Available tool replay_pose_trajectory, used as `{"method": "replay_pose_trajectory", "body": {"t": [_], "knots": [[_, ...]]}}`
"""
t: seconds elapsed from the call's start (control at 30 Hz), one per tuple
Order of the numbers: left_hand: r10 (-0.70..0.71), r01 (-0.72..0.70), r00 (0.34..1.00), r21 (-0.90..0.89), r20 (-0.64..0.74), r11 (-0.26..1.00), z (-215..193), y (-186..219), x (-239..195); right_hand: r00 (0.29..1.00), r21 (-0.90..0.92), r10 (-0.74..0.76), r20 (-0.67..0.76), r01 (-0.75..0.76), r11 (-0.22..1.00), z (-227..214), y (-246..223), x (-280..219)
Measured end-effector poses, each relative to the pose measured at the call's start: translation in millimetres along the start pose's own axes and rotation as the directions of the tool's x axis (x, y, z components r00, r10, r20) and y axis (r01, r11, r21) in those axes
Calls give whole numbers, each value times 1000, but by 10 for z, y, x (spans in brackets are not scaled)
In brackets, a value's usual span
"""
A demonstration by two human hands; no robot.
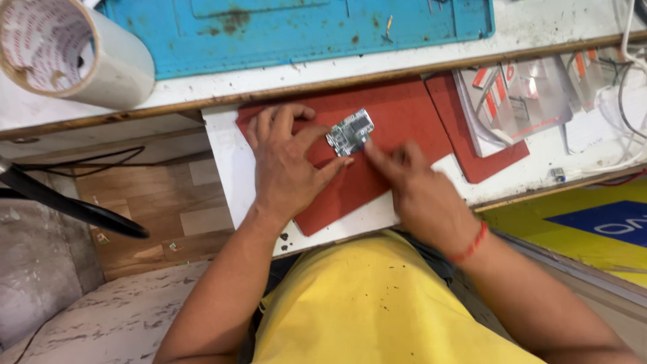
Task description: The person uses a hot air gun to heat a small green circuit board placed on a red mat. They then use a small purple tool to scrape or clean the surface of the board. The workspace is cluttered with various electronic components and tools.
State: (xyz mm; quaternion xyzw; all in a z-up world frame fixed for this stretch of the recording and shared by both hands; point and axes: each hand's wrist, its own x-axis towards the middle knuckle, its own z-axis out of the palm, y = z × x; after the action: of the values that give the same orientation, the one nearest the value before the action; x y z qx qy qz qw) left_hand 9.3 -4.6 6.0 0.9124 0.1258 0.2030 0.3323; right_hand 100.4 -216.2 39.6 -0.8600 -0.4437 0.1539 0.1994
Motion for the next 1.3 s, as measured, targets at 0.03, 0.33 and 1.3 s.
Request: {"method": "replay_pose_trajectory", "body": {"t": [0.03,0.33,1.3], "knots": [[15,-15,1000,18,-4,1000,-16,8,2,999,-2,37,-25,-37,999,2,-3,23],[1,-1,1000,12,-9,1000,32,-3,21,993,-62,97,-62,-101,993,6,-11,91],[-6,7,1000,-13,14,1000,43,-28,-14,999,-188,-33,4,34,982,121,-93,238]]}}
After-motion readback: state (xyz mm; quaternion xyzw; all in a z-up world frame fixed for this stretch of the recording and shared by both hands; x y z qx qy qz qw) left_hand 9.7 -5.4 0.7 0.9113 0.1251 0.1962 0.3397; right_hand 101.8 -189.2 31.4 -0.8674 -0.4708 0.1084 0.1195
